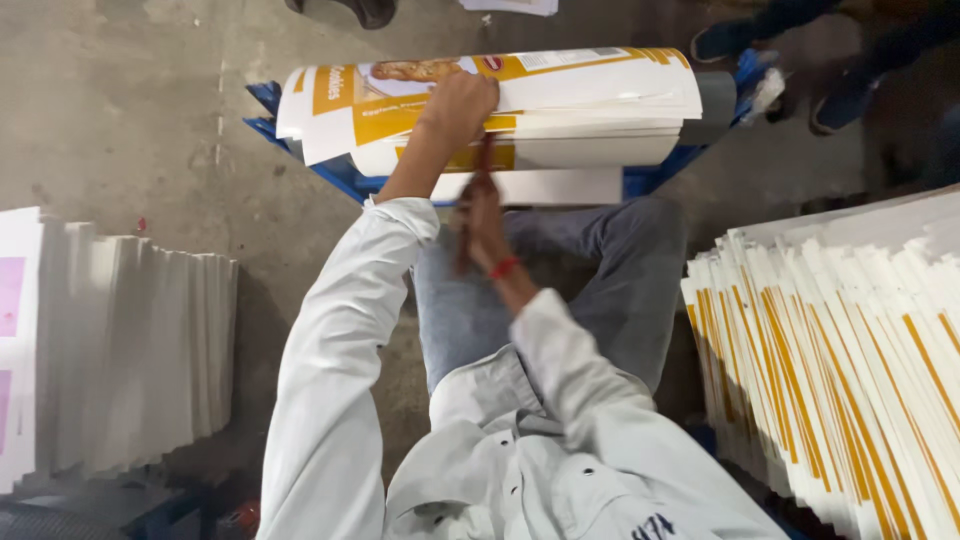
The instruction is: The person uses a hand-held blade to cut along the edges of a roll of printed cookie packaging sheets while it is mounted on a spindle, then removes and stacks the cut sheets.
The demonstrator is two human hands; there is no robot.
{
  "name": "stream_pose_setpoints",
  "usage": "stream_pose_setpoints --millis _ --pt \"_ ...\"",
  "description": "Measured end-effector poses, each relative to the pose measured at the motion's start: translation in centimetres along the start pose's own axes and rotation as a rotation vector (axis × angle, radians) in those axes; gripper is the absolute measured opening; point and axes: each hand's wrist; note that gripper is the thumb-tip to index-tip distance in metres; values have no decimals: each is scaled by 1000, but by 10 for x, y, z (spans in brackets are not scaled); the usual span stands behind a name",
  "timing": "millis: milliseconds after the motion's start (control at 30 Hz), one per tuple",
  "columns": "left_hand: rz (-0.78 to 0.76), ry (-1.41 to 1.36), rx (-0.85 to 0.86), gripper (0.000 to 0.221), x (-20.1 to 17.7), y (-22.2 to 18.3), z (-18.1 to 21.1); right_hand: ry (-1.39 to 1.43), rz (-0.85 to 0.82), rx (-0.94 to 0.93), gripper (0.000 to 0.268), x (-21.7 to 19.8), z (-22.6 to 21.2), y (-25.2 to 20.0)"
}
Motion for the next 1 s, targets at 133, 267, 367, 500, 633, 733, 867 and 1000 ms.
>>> stream_pose_setpoints --millis 133,267,367,500,633,733,867,1000 --pt "8 -15 -73 29 -11 5 -3 -29 124 43 19 -45 -107 -29" --pt "-50 -2 -51 30 -15 -2 1 -212 -41 166 20 -61 -139 -75" --pt "-7 2 -65 29 -17 3 0 -287 -64 219 20 -62 -138 -83" --pt "-8 24 -96 25 -15 -4 7 -329 -93 262 23 -67 -123 -90" --pt "-15 14 -72 27 -18 0 2 -295 5 186 26 -57 -129 -81" --pt "-25 1 -84 24 -23 -2 7 -271 -77 94 24 -50 -150 -70" --pt "0 88 -106 24 -34 -11 12 -94 -218 162 22 -44 -185 -58" --pt "237 468 -189 47 -23 1 10 -50 -257 199 23 -44 -199 -50"
Point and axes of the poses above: each hand's wrist, its own y-axis towards the middle knuckle, its own x-axis out of the palm, z = x × y, and after that the axes turned 14 degrees about y, right-handed
